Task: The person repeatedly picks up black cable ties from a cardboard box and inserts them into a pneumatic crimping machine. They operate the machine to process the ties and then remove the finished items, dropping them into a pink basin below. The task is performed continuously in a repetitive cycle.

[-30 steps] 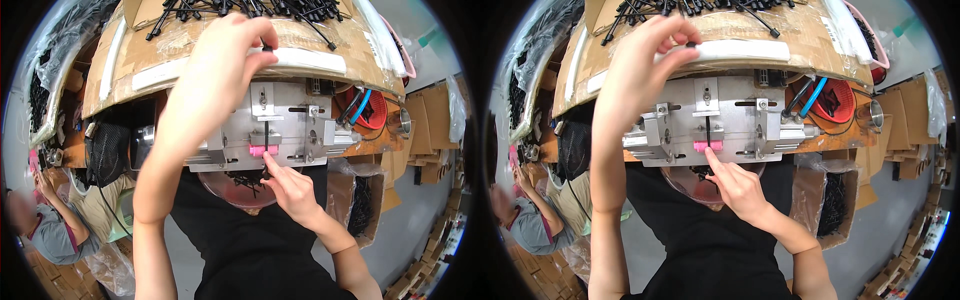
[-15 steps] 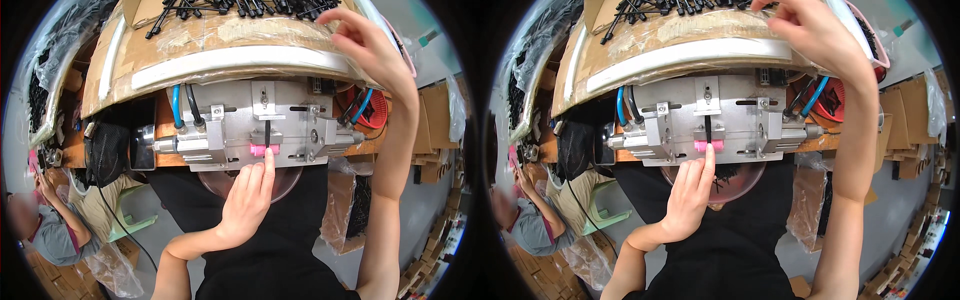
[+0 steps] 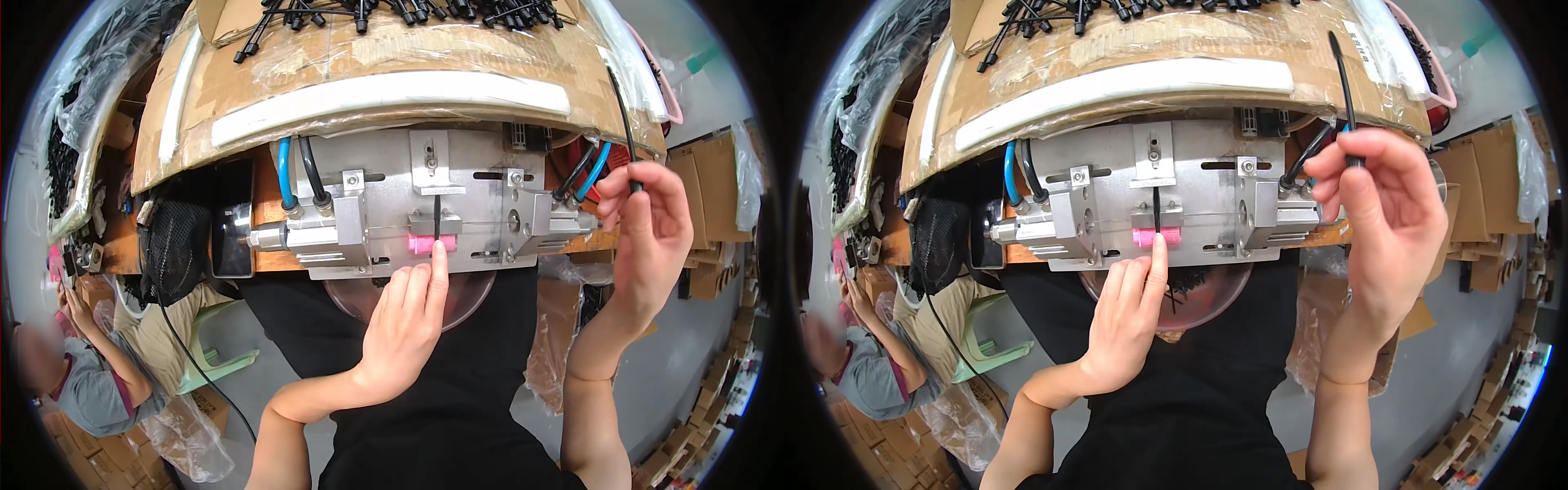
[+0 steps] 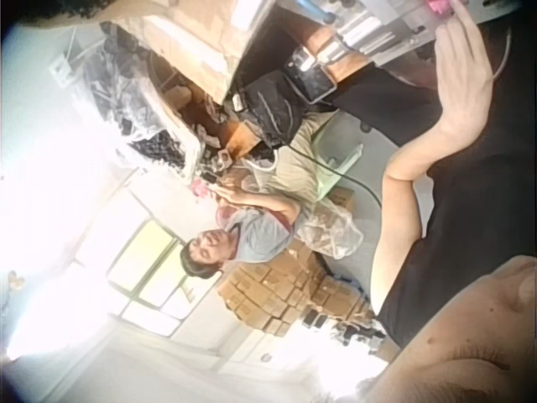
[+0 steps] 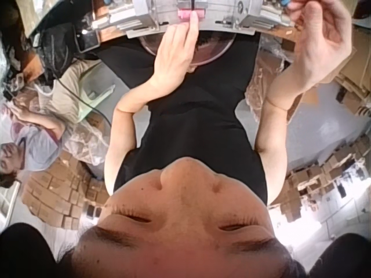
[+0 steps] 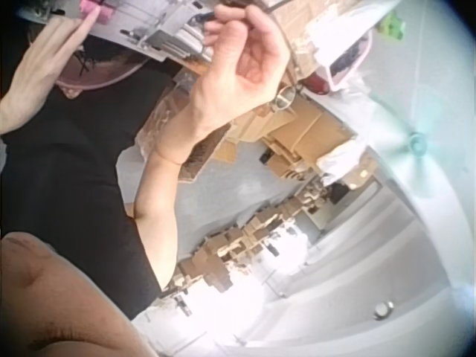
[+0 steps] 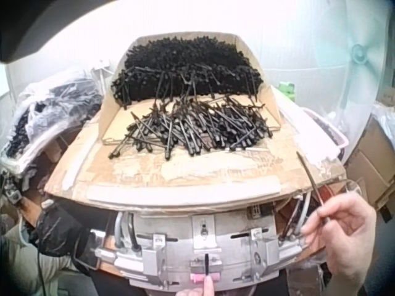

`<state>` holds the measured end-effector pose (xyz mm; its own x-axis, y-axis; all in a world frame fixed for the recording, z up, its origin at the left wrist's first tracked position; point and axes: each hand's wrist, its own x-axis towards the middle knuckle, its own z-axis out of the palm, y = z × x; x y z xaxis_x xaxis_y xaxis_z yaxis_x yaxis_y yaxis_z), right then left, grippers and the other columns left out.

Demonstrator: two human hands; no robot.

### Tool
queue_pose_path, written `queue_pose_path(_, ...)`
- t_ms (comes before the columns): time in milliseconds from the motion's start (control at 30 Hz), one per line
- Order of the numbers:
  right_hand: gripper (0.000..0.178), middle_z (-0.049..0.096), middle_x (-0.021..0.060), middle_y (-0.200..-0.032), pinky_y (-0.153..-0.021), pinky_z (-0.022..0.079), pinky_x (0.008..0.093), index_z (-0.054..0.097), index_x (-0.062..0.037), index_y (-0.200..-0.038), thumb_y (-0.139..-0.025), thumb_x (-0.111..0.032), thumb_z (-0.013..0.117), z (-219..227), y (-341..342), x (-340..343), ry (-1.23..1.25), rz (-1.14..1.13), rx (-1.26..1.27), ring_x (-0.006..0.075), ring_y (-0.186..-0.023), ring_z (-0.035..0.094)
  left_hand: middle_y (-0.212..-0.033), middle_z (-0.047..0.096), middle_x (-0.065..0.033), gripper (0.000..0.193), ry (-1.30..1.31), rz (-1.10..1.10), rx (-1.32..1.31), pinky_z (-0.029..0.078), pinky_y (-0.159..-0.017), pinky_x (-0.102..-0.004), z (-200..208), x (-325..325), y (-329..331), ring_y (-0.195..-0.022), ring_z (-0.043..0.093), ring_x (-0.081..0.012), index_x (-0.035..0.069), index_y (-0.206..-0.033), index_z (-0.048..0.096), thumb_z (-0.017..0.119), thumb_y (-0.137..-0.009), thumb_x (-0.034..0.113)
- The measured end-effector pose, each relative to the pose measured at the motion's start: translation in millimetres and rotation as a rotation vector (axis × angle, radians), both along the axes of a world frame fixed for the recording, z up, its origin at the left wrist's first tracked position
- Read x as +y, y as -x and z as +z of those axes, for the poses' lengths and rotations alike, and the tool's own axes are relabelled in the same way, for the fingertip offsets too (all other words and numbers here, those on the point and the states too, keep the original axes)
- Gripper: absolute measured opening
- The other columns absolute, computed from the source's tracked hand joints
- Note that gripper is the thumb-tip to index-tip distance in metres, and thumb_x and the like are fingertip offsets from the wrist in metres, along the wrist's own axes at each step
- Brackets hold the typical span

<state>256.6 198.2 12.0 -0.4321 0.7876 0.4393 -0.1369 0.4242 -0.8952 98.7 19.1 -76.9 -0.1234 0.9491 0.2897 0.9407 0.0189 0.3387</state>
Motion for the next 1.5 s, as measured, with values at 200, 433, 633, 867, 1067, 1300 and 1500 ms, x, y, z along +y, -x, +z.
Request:
queue_pose_path(200, 0.037, 0.069, 0.0141, -0.096, -0.066, 0.052, 0.0257, 0.058, 0.0062, -0.12, -0.084, 0.011, 0.067, -47.9, 2.0, -56.0, -0.237, -0.091, -0.216, 0.0134, -0.082, 0.064, -0.103, 0.052, -0.0134, 0.075, 0.024, 0.007, -0.009, 0.047, -0.084, -0.0376, -0.4, -2.2, 1.8, -0.093, 0.053, -0.0283, -0.009, -0.142, 0.039, 0.061, -0.071, -0.01)
queue_pose_path(433, 0.067, 0.06, 0.0116, -0.078, -0.062, 0.049, 0.0345, 0.05, 0.0087, -0.135, -0.072, 0.01, 0.074, -102.8, 31.9, -97.7, -0.453, 0.038, -0.426, 0.0232, -0.066, 0.057, -0.099, 0.051, -0.0102, 0.065, 0.14, 0.012, -0.05, 0.049, -0.087, -0.0309, 30.1, -24.8, 3.2, -0.095, 0.054, -0.0234, -0.011, -0.136, 0.044, 0.061, -0.074, -0.001)
queue_pose_path(633, 0.069, 0.05, 0.0085, -0.068, -0.06, 0.045, 0.0354, 0.049, 0.0058, -0.138, -0.074, 0.007, 0.074, -111.1, 42.9, -96.1, -0.428, 0.09, -0.465, 0.0213, -0.062, 0.05, -0.094, 0.052, -0.0117, 0.062, 0.426, -0.196, 0.036, 0.048, -0.084, -0.0269, 2.2, -48.0, -0.5, -0.091, 0.051, -0.0219, -0.015, -0.126, 0.051, 0.064, -0.067, 0.001)
queue_pose_path(867, 0.067, 0.051, 0.0091, -0.073, -0.062, 0.047, 0.0351, 0.051, 0.0023, -0.137, -0.076, -0.003, 0.076, -82.8, 40.6, -88.5, -0.435, 0.166, -0.561, 0.0221, -0.065, 0.053, -0.118, 0.06, -0.0146, 0.032, 0.806, -0.233, -0.081, 0.049, -0.094, -0.0338, -156.5, -49.0, -45.0, -0.113, 0.055, -0.0278, -0.003, -0.112, 0.067, 0.057, -0.085, 0.011)
queue_pose_path(1067, 0.035, 0.063, 0.0111, -0.081, -0.062, 0.05, 0.0324, 0.068, -0.0019, -0.11, -0.076, 0.002, 0.076, -8.5, 77.4, -22.5, -0.719, -0.011, -0.426, 0.0241, -0.068, 0.061, -0.111, 0.066, -0.0135, 0.025, 1.014, -0.309, -0.112, 0.052, -0.095, -0.0378, -152.7, -54.9, -44.8, -0.114, 0.057, -0.0304, 0.001, -0.104, 0.071, 0.055, -0.09, 0.014)
queue_pose_path(1300, 0.034, 0.068, 0.0155, -0.079, -0.066, 0.052, 0.0411, 0.066, 0.0003, -0.083, -0.088, -0.034, 0.068, 31.9, 180.4, 88.9, -0.892, -0.325, -0.976, 0.0331, -0.074, 0.066, -0.091, 0.064, -0.0093, 0.018, -0.069, -0.481, -0.344, 0.053, -0.079, -0.0417, 60.4, 25.7, 58.0, -0.089, 0.064, -0.0301, 0.007, -0.099, 0.063, 0.062, -0.081, 0.005)
queue_pose_path(1500, 0.037, 0.065, 0.0144, -0.061, -0.06, 0.054, 0.0359, 0.065, 0.002, -0.071, -0.087, -0.031, 0.07, 43.8, 201.4, 110.4, -0.679, -0.036, -1.02, 0.0253, -0.058, 0.066, -0.084, 0.056, -0.0134, 0.016, -0.368, -0.022, 0.004, 0.05, -0.077, -0.0399, 92.4, 160.2, 169.6, -0.081, 0.06, -0.033, 0.001, -0.096, 0.061, 0.067, -0.082, 0.002)
